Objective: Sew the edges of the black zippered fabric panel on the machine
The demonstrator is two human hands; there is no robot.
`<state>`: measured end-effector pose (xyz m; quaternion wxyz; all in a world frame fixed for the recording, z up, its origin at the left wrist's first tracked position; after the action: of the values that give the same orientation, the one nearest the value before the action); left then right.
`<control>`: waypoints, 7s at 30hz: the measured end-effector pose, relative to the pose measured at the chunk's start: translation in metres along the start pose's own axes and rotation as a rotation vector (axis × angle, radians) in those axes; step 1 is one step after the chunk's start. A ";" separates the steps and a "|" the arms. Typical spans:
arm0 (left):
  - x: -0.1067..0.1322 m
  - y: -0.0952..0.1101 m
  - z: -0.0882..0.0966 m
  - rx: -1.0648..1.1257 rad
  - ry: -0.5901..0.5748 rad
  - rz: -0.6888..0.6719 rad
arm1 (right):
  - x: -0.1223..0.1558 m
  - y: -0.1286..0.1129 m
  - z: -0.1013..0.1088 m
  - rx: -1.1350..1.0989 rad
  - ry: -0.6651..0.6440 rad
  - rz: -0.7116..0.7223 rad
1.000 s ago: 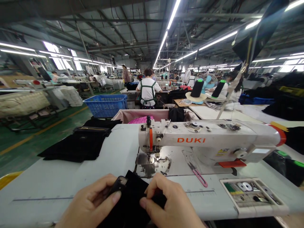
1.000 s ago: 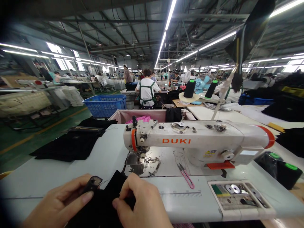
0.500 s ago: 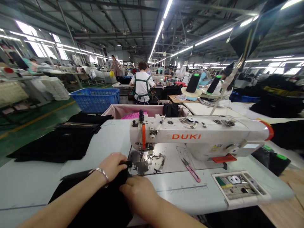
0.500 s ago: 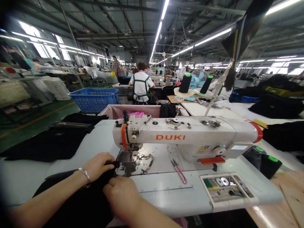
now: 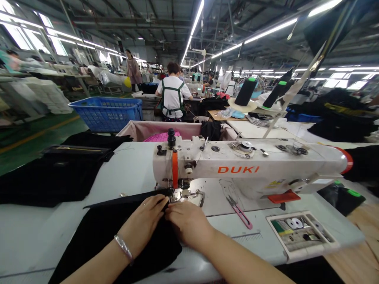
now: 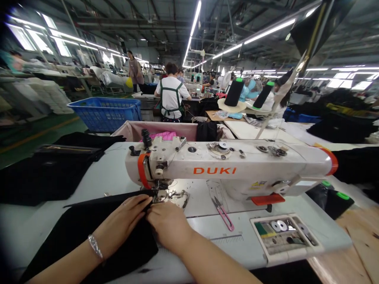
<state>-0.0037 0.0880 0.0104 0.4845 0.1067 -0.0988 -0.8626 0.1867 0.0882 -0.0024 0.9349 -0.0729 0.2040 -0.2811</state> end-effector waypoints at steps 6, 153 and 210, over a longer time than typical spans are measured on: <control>-0.024 -0.022 0.000 0.009 0.022 -0.089 | -0.015 0.012 -0.001 0.023 0.063 -0.134; 0.056 0.013 0.000 -0.145 0.061 -0.569 | 0.051 -0.037 0.024 -0.223 0.207 -0.050; -0.049 -0.061 -0.015 0.045 0.072 -0.277 | 0.011 0.009 0.017 -0.117 0.053 -0.201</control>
<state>-0.0245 0.1606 -0.0165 0.3617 0.1609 -0.0851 -0.9144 0.2069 0.0898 0.0070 0.8902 -0.1401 0.2366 -0.3631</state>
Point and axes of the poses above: each hand's wrist, its own x-axis away from the middle knuckle, its own z-axis out of the back of the hand, y = z × x, the point moved 1 cm from there along -x, towards the middle knuckle, and after that the axes turned 4 degrees about -y, right-handed, at the moved point
